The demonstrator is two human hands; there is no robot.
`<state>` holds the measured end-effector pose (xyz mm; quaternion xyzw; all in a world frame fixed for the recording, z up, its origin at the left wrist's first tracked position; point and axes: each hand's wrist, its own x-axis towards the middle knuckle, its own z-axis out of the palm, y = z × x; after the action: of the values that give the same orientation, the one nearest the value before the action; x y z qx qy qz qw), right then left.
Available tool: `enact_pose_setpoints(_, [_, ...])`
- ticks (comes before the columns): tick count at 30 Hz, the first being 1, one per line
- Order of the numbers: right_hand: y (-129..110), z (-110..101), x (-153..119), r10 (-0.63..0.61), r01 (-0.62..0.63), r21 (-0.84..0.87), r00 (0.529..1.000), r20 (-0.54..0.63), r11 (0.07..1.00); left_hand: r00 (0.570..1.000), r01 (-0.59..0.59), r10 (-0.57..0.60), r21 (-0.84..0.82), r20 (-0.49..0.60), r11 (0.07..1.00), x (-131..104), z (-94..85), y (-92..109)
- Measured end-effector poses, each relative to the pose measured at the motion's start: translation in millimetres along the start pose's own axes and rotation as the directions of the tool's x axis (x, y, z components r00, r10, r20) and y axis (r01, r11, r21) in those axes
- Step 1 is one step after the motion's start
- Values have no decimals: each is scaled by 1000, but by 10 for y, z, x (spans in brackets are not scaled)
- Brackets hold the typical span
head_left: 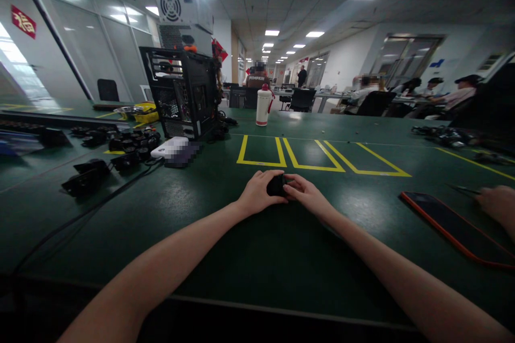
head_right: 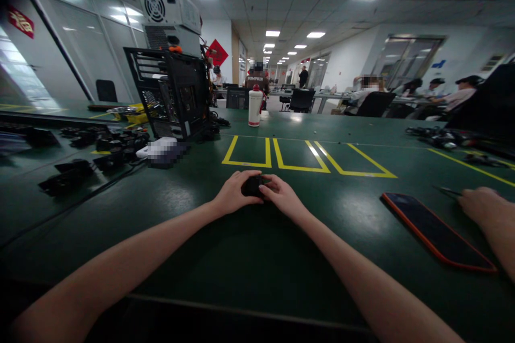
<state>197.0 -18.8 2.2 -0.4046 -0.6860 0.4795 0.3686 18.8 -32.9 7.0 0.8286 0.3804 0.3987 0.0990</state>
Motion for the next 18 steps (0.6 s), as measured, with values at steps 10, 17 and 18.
enact_pose_setpoints(10, [-73, -22, -65, -39, 41, -68, 999, 31, 997, 999, 46, -46, -5, 23, 999, 3, -20, 24])
enact_pose_setpoints(17, [-16, -30, -29, 20, -21, 49, 999, 35, 999, 999, 24, -24, -6, 24, 1000, 7, -31, 41])
enact_pose_setpoints(18, [-4, -27, -21, 25, -27, 54, 999, 31, 998, 1000, 18, -18, -5, 26, 1000, 5, -34, 42])
